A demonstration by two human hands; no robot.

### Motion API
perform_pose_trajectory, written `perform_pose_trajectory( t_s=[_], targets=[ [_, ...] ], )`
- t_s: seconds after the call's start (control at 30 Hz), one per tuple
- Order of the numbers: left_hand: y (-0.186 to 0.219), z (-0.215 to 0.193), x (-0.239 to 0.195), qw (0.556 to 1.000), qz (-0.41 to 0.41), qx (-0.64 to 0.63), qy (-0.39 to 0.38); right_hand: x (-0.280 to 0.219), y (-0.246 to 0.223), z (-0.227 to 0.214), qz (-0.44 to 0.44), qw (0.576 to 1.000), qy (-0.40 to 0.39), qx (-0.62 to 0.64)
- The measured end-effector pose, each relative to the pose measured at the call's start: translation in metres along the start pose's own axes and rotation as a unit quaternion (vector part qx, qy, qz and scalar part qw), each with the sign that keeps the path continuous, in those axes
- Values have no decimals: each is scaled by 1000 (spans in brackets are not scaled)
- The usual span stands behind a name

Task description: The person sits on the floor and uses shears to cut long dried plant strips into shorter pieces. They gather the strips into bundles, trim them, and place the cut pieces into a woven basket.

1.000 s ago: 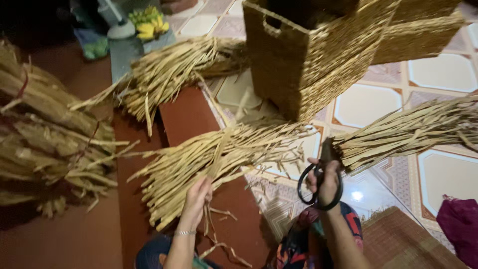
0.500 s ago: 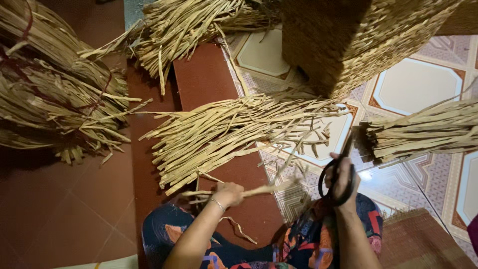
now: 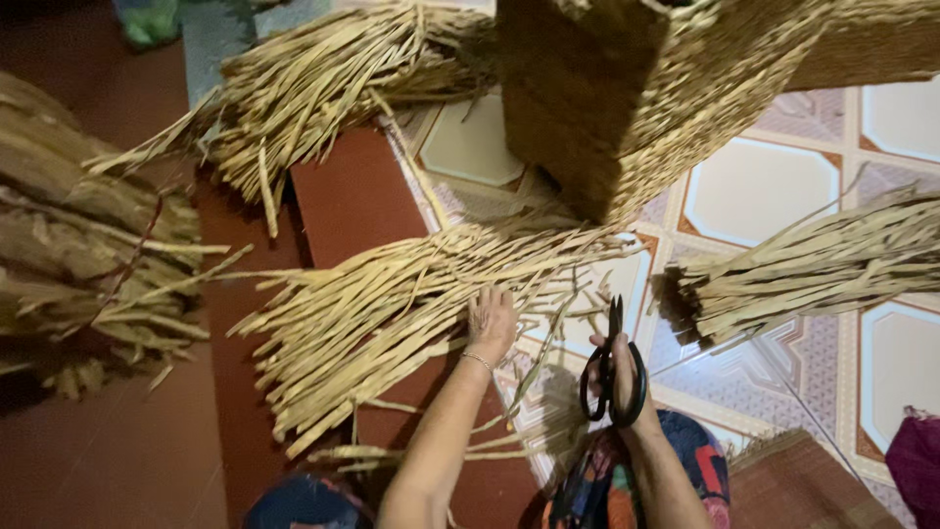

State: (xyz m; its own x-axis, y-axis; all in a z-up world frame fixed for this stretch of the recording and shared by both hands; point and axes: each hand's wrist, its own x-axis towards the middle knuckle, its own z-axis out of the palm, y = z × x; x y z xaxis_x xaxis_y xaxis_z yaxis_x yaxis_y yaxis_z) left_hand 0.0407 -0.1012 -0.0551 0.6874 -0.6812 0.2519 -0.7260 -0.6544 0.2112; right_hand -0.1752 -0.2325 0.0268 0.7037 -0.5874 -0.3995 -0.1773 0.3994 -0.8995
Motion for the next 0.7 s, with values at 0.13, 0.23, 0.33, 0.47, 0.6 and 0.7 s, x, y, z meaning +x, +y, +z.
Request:
perform_pose_trajectory(
  t_s=[0.13, 0.23, 0.33, 0.47, 0.6, 0.7],
  targets=[
    [15, 7, 20, 996, -39, 22, -82, 9, 4, -8, 0, 1000, 8, 4],
    [17, -17, 19, 987, -58, -21, -149, 10, 1, -13, 11, 1000, 8, 18],
    [13, -54, 4, 906, -244, -219, -268, 2, -6, -14, -18, 999, -14, 22],
    [0, -110, -18, 956, -115, -211, -171, -17, -11, -8, -71, 995, -62, -23],
    [6, -144, -37, 970, -115, -98, -193, -24, -4, -6, -61, 995, -83, -16],
    [3, -153, -32, 984, 5, -167, 66, -24, 1, -14, -88, 992, -57, -68]
  ],
)
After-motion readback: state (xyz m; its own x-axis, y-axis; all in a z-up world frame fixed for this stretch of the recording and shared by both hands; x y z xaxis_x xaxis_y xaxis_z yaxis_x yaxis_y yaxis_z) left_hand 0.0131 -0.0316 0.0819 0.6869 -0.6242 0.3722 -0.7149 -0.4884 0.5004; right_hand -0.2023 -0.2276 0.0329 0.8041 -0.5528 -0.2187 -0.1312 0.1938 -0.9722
